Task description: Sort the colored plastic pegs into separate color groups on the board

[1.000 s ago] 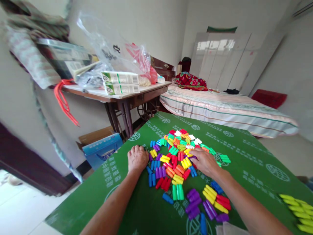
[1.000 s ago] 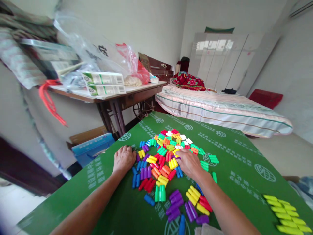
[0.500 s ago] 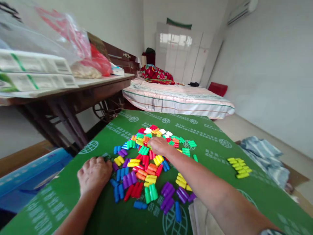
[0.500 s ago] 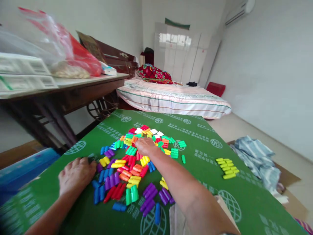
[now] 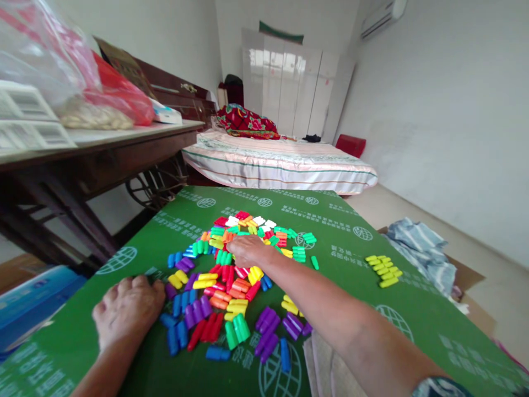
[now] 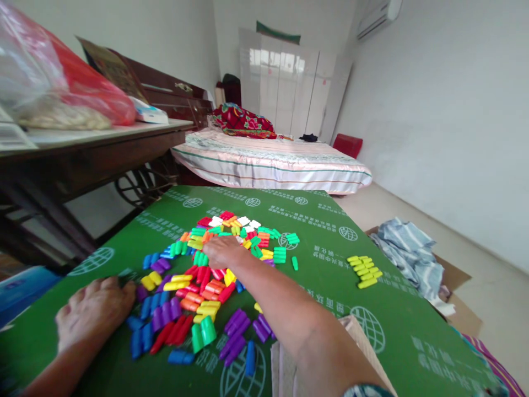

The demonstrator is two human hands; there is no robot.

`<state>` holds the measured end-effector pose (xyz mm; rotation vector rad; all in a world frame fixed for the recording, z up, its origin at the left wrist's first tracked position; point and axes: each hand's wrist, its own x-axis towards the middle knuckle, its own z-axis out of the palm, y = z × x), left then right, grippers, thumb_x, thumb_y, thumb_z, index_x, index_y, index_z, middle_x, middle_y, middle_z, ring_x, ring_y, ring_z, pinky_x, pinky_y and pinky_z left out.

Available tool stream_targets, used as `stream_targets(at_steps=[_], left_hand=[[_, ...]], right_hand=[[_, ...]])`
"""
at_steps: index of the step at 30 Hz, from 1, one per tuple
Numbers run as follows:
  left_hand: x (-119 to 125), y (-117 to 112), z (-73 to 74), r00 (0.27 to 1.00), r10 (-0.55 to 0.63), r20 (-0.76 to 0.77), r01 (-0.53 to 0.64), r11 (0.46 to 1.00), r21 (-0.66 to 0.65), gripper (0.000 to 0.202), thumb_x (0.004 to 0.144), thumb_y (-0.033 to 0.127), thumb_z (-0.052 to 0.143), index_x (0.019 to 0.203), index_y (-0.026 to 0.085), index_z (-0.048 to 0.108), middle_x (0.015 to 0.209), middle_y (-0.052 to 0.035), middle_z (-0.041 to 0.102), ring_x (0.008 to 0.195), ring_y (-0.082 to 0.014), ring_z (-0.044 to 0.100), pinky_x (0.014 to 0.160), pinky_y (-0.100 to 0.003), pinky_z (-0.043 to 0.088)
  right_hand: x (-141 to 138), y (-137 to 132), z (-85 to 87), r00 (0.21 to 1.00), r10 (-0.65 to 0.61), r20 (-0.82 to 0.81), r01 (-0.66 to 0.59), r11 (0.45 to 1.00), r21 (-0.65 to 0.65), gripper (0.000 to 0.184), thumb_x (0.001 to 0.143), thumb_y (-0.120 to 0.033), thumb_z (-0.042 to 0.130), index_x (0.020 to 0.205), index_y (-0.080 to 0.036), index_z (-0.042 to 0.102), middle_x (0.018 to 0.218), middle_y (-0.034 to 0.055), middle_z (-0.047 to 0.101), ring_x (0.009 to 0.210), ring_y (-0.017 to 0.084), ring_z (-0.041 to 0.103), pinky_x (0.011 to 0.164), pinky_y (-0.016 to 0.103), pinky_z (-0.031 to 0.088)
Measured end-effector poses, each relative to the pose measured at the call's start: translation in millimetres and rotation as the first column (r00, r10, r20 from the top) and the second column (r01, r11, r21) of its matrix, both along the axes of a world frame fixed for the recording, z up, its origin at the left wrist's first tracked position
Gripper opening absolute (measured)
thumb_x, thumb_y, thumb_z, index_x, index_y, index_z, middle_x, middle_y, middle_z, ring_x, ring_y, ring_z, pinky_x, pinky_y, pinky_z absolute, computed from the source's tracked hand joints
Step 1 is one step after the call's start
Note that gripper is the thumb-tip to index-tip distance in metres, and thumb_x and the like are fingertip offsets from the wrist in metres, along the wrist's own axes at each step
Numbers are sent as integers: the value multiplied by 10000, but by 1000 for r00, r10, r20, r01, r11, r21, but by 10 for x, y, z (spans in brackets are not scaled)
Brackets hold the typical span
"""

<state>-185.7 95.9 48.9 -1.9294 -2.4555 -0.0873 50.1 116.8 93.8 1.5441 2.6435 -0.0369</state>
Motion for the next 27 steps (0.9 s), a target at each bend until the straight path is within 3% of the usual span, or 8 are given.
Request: stream_targets(at_steps=[7, 11, 14, 17, 23, 27], left_hand=[[27, -6, 21, 1000, 10, 8, -10, 1000, 5, 593, 877, 463, 148, 1171, 101, 514, 1268, -178, 474, 1240, -347, 366, 983, -465, 335], [-3, 14, -8, 1000, 5, 7, -6, 1000, 22, 580, 868, 466, 175, 1150, 104, 529, 1264, -182, 485, 1219, -352, 386, 965, -469, 346], [-15, 28, -5, 1000, -2, 11, 2, 1000, 24, 569, 858, 468, 211, 1140, 98, 538, 1268, -195, 490, 1205, -360, 398, 944, -470, 360], [-19, 47, -4, 1000, -3, 6, 3, 1000, 12, 561, 840, 477, 251, 1121, 97, 554, 1268, -201, 495, 1201, -360, 405, 936, -466, 365], [-13, 73, -30, 1000, 0, 7, -1, 1000, 26, 559, 829, 483, 274, 1135, 110, 556, 1277, -196, 497, 1204, -358, 399, 932, -479, 366], [64, 14, 67, 1000, 11, 15, -11, 1000, -13, 583, 844, 489, 245, 1154, 92, 540, 1289, -201, 481, 1213, -361, 390, 947, -474, 358]], right_hand=[[14, -132, 49, 996, -63, -67, 63, 998, 2, 279, 709, -134, 551, 965, -161, 658, 1005, 98, 680, 912, 236, 632, 638, 271, 475], [338, -399, 113, 969, -82, -231, 95, 994, 48, 249, 702, -138, 551, 930, -183, 641, 993, 64, 648, 881, 199, 607, 642, 253, 442], [823, -689, 107, 908, -155, -389, 184, 982, 37, 217, 678, -126, 586, 878, -181, 645, 903, 34, 626, 843, 171, 581, 670, 241, 422], [1487, -1025, 35, 839, -278, -468, 322, 946, 15, 214, 663, -124, 614, 865, -181, 653, 873, 19, 610, 751, 141, 561, 660, 239, 419], [2945, -1697, -134, 695, -569, -440, 636, 772, 7, 231, 638, -141, 621, 859, -174, 681, 920, 75, 662, 813, 204, 615, 780, 335, 471], [3534, -1986, -237, 627, -670, -397, 728, 685, -4, 209, 628, -129, 603, 814, -154, 697, 907, 135, 688, 792, 242, 637, 753, 365, 489]])
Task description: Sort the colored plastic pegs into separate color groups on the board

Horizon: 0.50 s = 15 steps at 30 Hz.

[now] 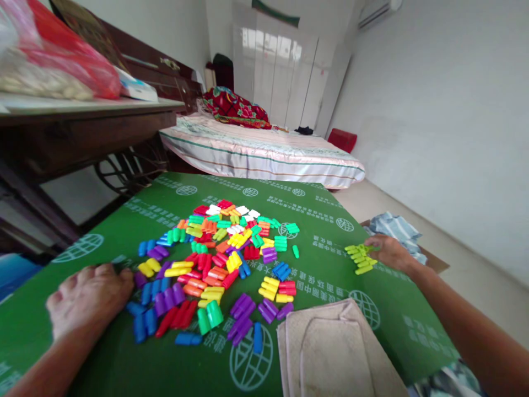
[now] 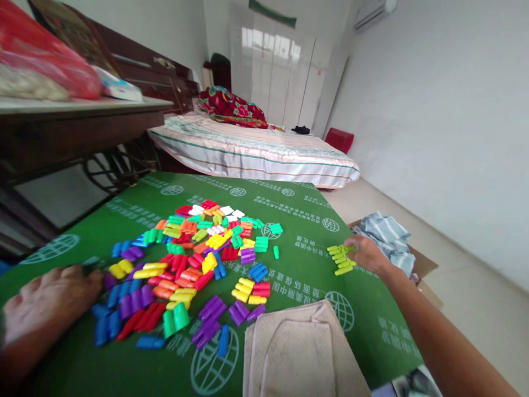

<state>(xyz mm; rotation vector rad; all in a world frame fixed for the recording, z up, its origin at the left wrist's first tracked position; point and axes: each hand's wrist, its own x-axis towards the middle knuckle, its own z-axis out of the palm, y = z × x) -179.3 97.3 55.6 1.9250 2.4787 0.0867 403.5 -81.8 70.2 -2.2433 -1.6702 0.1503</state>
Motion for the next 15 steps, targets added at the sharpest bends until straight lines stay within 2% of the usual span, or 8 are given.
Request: stream_targets(at_steps=[4, 8, 15], left_hand=[[65, -36, 80, 1000, 4, -7, -5, 999, -32, 598, 849, 488, 216, 1156, 81, 530, 1300, -203, 466, 1214, -360, 393, 964, -463, 347], [55, -7, 49, 1000, 12, -20, -12, 999, -30, 611, 854, 477, 177, 1165, 83, 525, 1278, -207, 482, 1202, -356, 407, 951, -460, 361], [97, -40, 85, 1000, 12, -8, -12, 1000, -22, 633, 855, 482, 156, 1191, 79, 511, 1299, -210, 463, 1221, -365, 388, 966, -470, 352]], right_hand=[[220, -92, -155, 999, -42, 2, 42, 998, -35, 223, 597, -133, 610, 797, -177, 698, 890, 103, 701, 783, 240, 647, 752, 365, 505], [289, -74, -279, 999, -37, 5, 37, 998, -48, 242, 588, -133, 618, 809, -182, 702, 911, 93, 702, 832, 245, 649, 774, 363, 508], [340, -37, -328, 999, -29, 22, 30, 998, -51, 244, 588, -131, 615, 806, -195, 706, 925, 91, 706, 859, 252, 649, 794, 361, 502]])
